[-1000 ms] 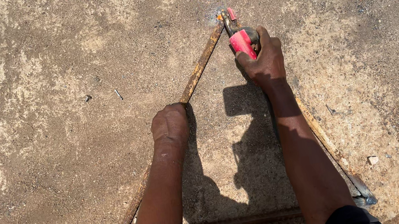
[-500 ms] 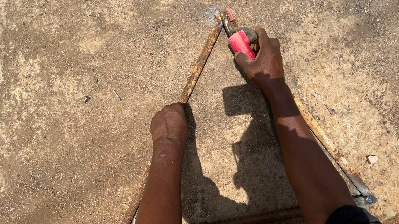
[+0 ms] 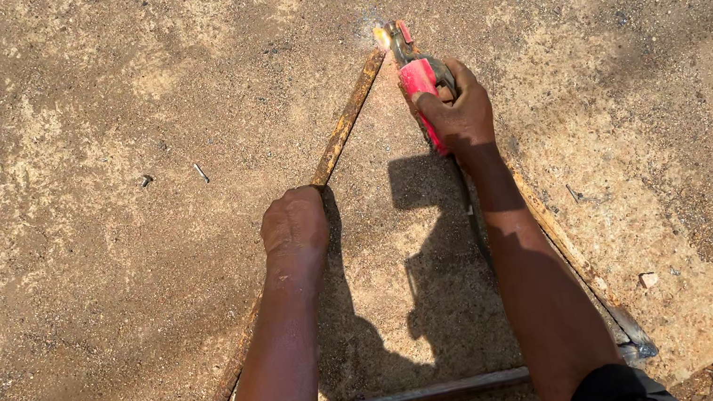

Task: The person welds several metal bars together into a triangular frame on the ground using a welding tool and electrode rods.

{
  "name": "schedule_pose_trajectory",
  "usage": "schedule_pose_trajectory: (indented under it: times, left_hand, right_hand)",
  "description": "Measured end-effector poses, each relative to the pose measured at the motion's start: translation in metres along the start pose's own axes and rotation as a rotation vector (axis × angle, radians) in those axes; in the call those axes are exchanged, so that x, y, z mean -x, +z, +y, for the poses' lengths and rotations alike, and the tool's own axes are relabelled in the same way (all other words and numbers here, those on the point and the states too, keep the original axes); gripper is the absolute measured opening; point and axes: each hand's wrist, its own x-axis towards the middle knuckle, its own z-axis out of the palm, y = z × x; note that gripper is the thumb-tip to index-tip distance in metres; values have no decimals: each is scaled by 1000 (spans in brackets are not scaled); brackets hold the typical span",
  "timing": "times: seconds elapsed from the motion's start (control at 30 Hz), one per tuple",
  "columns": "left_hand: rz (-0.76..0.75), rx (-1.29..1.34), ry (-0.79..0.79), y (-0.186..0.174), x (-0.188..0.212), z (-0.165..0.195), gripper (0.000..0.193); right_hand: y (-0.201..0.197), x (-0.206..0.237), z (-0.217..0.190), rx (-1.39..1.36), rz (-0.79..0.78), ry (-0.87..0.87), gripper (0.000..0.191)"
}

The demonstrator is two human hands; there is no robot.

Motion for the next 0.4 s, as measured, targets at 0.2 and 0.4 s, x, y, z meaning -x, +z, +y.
schedule_pose_trajectory:
  times: [0.2,0.4]
  left_hand:
    - [52,52,22,8,0,-11,23]
    - [19,99,29,19,4,-19,21]
  right_hand:
    - [-85,34,-58,-705,-5,167,80]
    - [-192,140,-105,-848,-226,238,83]
